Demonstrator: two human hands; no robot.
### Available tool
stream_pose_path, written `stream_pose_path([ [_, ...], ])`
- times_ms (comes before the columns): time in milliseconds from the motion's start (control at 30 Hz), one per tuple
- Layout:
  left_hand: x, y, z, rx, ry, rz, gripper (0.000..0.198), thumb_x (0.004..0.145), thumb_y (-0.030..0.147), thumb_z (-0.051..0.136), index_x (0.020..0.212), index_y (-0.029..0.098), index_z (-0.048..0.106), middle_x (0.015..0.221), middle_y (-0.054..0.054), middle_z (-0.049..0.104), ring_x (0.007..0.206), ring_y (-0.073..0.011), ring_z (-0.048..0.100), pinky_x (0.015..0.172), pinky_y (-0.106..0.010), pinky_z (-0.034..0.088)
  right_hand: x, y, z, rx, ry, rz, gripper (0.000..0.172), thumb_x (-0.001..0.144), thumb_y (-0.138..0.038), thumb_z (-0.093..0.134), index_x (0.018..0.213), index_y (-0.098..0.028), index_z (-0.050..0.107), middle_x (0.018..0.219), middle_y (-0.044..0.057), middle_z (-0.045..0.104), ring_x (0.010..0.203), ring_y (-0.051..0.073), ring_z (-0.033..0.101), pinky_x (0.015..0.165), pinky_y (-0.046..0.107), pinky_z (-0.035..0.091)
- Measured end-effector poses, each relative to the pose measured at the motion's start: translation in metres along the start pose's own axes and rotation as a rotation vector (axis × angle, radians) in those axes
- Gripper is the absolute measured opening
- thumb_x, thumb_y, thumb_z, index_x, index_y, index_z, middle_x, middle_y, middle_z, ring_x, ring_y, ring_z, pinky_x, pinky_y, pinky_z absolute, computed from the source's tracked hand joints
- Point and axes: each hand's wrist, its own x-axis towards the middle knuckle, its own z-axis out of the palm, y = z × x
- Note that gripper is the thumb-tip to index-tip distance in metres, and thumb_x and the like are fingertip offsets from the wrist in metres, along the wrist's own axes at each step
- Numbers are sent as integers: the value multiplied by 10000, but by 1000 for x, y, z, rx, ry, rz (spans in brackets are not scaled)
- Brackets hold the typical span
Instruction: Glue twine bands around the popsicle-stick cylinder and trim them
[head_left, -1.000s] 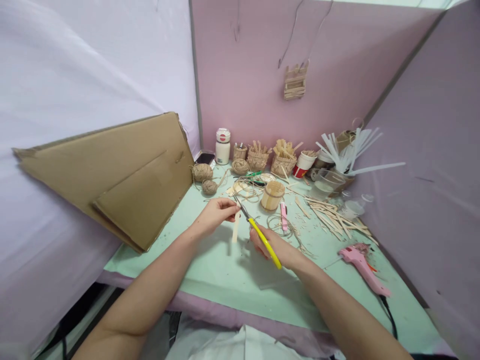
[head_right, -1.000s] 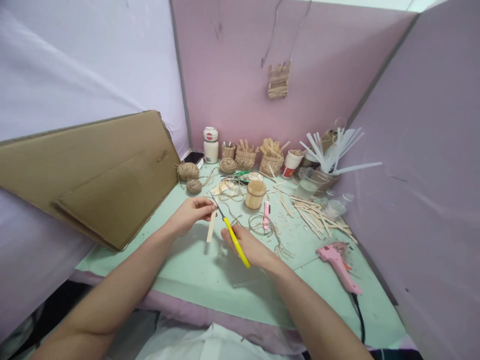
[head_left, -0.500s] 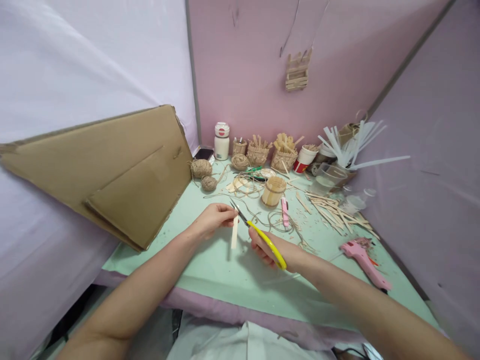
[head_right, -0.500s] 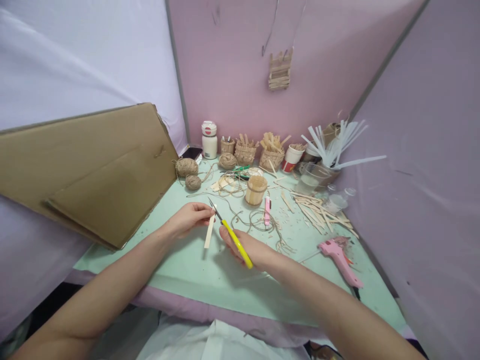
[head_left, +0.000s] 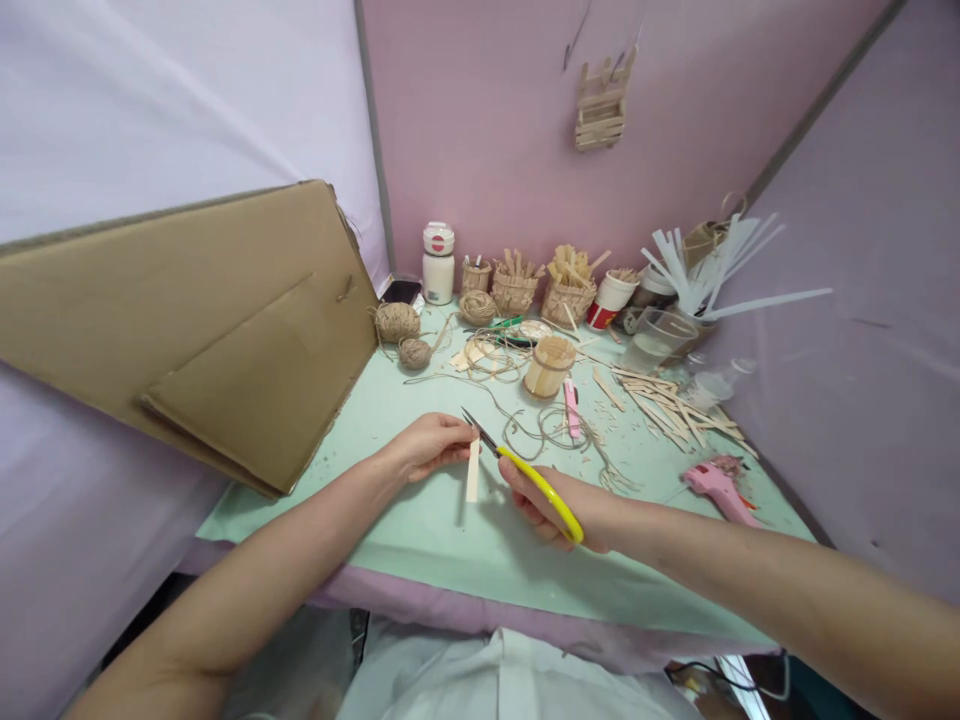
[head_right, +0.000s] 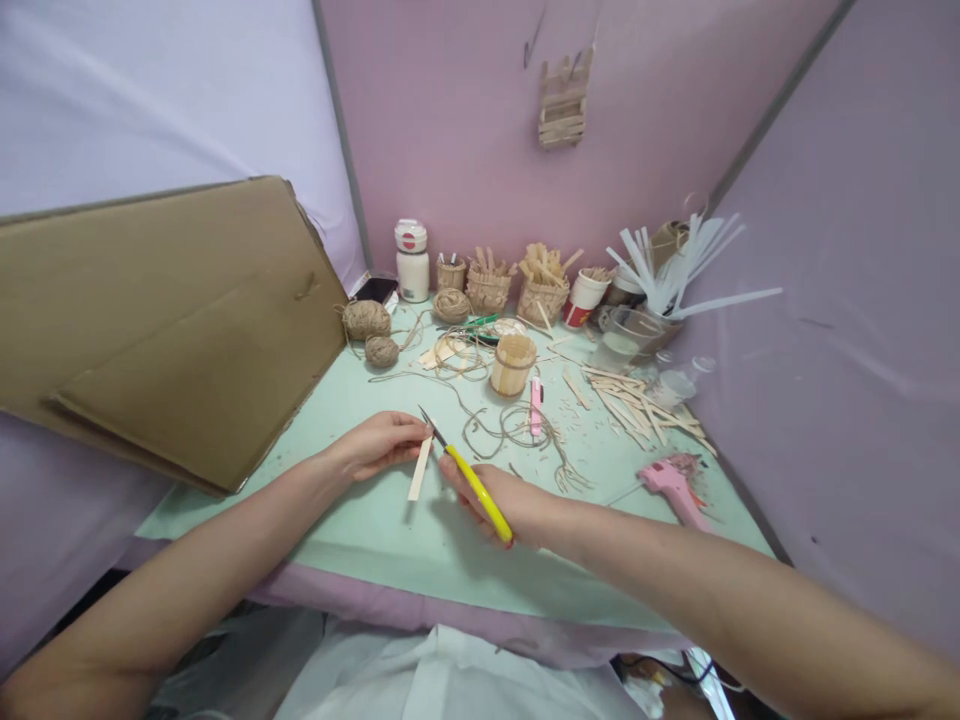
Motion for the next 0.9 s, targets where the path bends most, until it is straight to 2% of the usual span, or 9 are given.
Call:
stream_pose_path([
  [100,2,-2,-1,-7,5,-24,212,592,237,824,643,87,683,665,-52,668,573,-61,587,609,-150,517,0,1,-2,52,-53,98,554,737,-736,529,625,-228,339,471,-91,282,354,48,185,312,189,140],
  [367,2,-1,-2,27,-26,-57,213,597,244,821,649,90,683,676,-57,669,586,-66,588,606,-161,516,-2,0,-5,70,-61,143,588,710,-784,511,629,-223,353,476,-95,281,358,43,191,317,183,135],
  [500,-3,5,-4,75,-31,5,234,591,280,809,663,97,682,658,-46,650,573,-75,564,567,-179,485,-8,-3,-10,58,-33,116,586,728,-800,460,680,-222,382,501,-99,292,370,43,178,329,182,144],
  [633,-8,13,-10,73,19,132,241,598,301,788,704,116,674,638,-13,608,554,-69,518,525,-186,421,-18,-9,-23,133,-28,-25,570,751,-790,437,708,-224,377,513,-109,244,409,49,132,371,176,116],
  [733,-11,22,-11,58,31,176,220,591,256,769,751,137,677,684,-3,604,598,-74,517,547,-190,403,-20,-12,-33,220,1,-144,553,743,-767,481,705,-230,357,516,-114,191,433,55,103,396,183,96],
  [900,-15,49,3,35,19,235,204,576,180,744,762,153,665,729,11,593,661,-80,526,641,-214,440,-2,-18,-37,240,120,-388,550,756,-773,450,740,-229,370,538,-106,228,439,55,123,402,186,115],
])
